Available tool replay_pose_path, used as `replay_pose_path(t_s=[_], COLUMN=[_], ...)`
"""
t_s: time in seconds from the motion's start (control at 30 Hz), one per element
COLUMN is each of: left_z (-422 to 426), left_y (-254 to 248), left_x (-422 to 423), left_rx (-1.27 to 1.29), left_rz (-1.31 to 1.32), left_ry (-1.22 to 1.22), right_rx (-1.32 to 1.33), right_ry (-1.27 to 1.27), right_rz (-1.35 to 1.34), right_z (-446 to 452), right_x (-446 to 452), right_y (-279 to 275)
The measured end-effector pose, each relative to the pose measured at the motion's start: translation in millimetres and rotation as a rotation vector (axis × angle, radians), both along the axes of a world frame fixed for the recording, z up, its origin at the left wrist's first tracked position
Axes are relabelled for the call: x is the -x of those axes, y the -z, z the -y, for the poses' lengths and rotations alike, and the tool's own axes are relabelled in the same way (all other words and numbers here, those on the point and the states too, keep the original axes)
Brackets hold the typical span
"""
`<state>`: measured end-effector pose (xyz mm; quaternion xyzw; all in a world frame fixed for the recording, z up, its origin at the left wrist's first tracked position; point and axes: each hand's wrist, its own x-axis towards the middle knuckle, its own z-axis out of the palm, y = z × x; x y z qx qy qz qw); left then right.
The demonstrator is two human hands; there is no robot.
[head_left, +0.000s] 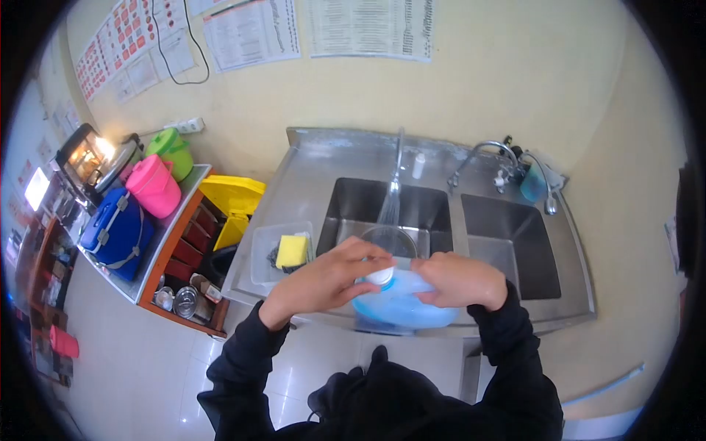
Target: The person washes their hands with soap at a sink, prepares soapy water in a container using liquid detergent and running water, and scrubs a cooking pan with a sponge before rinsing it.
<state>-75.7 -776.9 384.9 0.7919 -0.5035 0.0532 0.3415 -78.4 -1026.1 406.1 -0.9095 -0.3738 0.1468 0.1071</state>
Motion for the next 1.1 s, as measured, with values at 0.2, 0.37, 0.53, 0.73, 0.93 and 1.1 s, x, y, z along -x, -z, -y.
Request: replay_pose_path(t_s=[0.2,0.37,0.53,0.73,0.93,1.1], left_z=[5,23,58,23,31,44], left_y=[24,46,58,69,51,48], left_x=[-2,-21,-28,3,-3,-24], left_rx=[-0.043,-0.031,0.399,0.365,0.402,0.13], left_rz=[0.041,0.032,-0.234,-0.394,-0.359,-0.219], left_ry=[-0.294,-0.576,-0.326,-0.323,-0.484,-0.531], right_rx=[0.002,-0.023,-0.084,-0.277,-0.516,-0.659], right_ry=[-0.088,-0.077,-0.047,-0.024,0.098,0.157], right_rz=[-0.046,-0.05,-0.061,-0.093,-0.02,-0.018], right_z=[-10,-9,11,27,38,38], right_x=[-38,-34,-38,-40,-44,-43], right_y=[14,14,23,37,47,53])
